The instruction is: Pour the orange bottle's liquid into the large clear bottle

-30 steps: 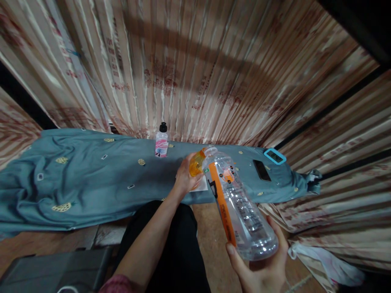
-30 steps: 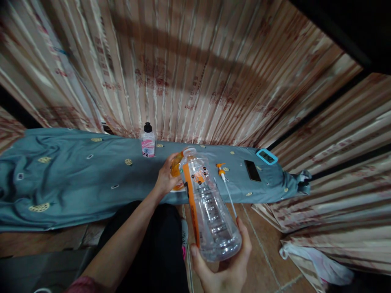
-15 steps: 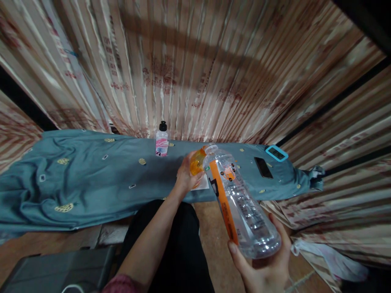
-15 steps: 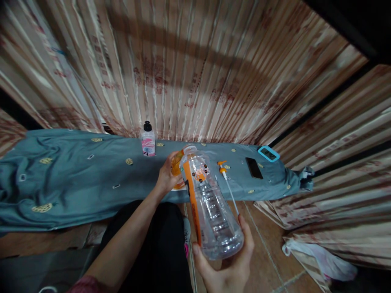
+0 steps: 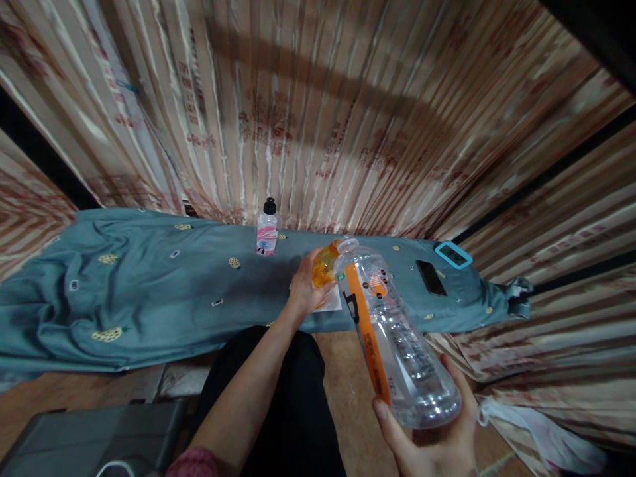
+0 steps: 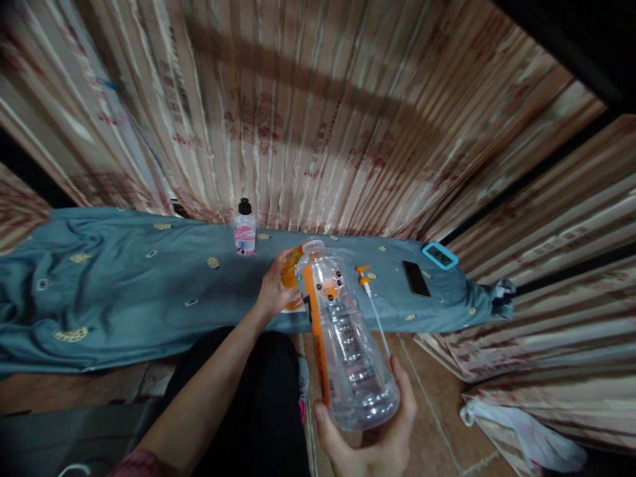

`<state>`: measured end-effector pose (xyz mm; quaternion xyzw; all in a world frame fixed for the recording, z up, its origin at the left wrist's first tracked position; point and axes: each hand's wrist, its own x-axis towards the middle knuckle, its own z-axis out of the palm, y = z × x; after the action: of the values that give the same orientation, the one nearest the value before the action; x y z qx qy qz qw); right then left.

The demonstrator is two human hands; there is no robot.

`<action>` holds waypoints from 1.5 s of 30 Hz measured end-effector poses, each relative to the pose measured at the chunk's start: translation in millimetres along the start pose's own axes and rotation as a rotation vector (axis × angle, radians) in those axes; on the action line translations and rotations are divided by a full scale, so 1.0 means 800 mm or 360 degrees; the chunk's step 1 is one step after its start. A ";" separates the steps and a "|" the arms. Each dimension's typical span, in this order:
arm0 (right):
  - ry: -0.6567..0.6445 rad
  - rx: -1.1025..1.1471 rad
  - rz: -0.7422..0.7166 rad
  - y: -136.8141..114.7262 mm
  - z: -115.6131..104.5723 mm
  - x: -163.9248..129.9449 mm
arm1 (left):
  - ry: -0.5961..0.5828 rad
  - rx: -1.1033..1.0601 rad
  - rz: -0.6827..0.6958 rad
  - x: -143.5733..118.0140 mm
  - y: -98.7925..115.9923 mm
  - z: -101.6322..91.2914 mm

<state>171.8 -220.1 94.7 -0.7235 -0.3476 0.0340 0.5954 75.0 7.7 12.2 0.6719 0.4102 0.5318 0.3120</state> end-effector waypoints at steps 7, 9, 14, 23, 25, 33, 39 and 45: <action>-0.0053 -0.0112 -0.0078 0.004 -0.004 0.002 | 0.0011 0.0001 0.0012 0.001 0.003 0.000; -0.0062 -0.0081 -0.0105 0.005 -0.005 0.002 | 0.0011 -0.0011 0.0021 0.001 0.004 -0.001; -0.0054 -0.0024 -0.0094 0.005 -0.004 0.002 | -0.0001 -0.0029 0.0043 0.001 0.006 -0.002; -0.0102 -0.0070 -0.0250 0.019 -0.009 0.008 | -0.0012 -0.0039 0.0011 0.001 0.007 -0.002; -0.0086 -0.0056 -0.0210 0.016 -0.008 0.006 | -0.0011 -0.0047 0.0006 0.001 0.008 -0.002; -0.0133 -0.0123 -0.0426 0.048 -0.019 0.016 | -0.0008 -0.0088 0.0007 0.001 0.008 -0.001; -0.0091 -0.0158 -0.0455 0.038 -0.015 0.012 | -0.0015 -0.0060 -0.0006 0.001 0.009 -0.002; -0.0051 -0.0161 -0.0335 0.021 -0.009 0.008 | -0.0002 -0.0062 0.0000 0.001 0.008 -0.002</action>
<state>187.6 -223.8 84.0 -0.7115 -0.4325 -0.0347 0.5526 75.3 5.1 18.3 0.6659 0.3997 0.5393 0.3253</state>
